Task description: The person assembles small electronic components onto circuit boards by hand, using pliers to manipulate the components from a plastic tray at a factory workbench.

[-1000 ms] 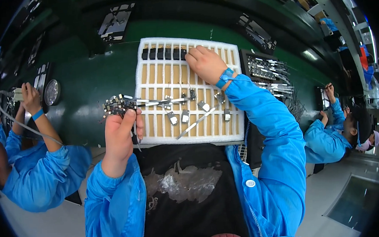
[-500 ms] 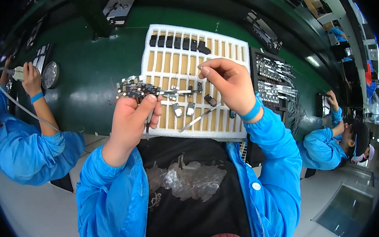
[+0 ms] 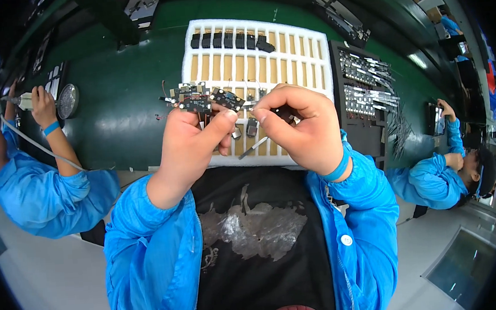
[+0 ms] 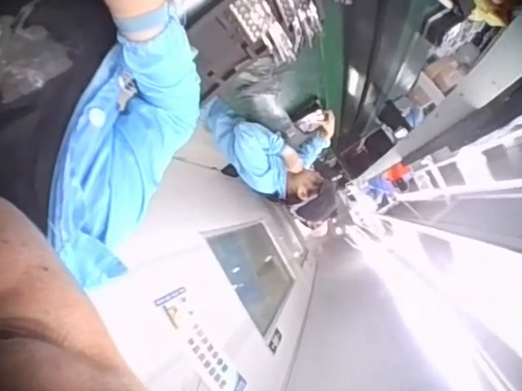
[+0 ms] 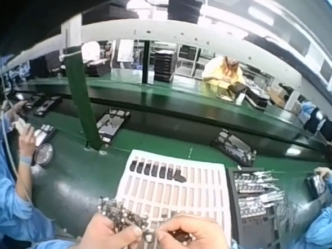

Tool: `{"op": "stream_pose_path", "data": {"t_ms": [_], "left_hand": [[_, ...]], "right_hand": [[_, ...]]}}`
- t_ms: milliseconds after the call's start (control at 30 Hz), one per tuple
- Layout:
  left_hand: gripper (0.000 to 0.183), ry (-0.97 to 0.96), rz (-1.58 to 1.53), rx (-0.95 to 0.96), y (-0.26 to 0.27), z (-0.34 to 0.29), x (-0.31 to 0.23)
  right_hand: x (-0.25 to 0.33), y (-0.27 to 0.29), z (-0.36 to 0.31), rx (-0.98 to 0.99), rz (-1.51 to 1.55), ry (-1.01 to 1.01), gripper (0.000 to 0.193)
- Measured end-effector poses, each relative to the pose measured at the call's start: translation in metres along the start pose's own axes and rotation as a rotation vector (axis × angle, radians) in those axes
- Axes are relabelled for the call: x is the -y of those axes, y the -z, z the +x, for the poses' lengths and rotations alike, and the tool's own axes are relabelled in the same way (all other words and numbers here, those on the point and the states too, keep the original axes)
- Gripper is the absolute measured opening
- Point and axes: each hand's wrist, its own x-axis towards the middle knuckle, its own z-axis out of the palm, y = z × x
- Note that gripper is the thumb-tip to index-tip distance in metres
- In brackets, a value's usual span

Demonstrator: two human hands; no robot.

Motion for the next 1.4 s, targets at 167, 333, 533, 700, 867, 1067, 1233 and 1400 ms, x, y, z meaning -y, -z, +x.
{"op": "stream_pose_path", "data": {"t_ms": [167, 333, 533, 700, 867, 1067, 1233, 1400], "left_hand": [[0.013, -0.043, -0.033, -0.004, 0.001, -0.001, 0.002], [0.013, -0.013, -0.063, 0.030, -0.001, -0.001, 0.005], [0.013, -0.004, -0.056, 0.033, -0.001, 0.001, 0.005], [0.013, 0.010, -0.041, 0.031, -0.005, 0.000, 0.003], [0.010, -0.024, -0.038, 0.063, -0.004, 0.001, 0.003], [0.010, 0.000, -0.028, 0.047, -0.007, 0.002, -0.002], [0.011, -0.005, -0.059, 0.033, -0.005, 0.000, 0.001], [0.013, -0.016, -0.043, 0.007, -0.007, -0.001, 0.002]], "right_hand": [[-0.007, 0.001, 0.002, -0.020, -0.223, 0.207, 0.008], [-0.015, -0.002, 0.001, -0.068, -0.280, 0.384, 0.009], [-0.026, -0.002, -0.001, -0.002, 0.013, 0.250, 0.010], [-0.026, 0.000, -0.003, -0.015, -0.027, 0.268, 0.011], [-0.021, -0.001, 0.000, 0.026, -0.068, 0.315, 0.010], [-0.021, 0.001, -0.001, 0.070, -0.065, 0.234, 0.009], [-0.022, -0.007, 0.000, -0.028, -0.028, 0.241, 0.005], [-0.021, -0.004, 0.001, -0.005, -0.157, 0.345, 0.010]]}}
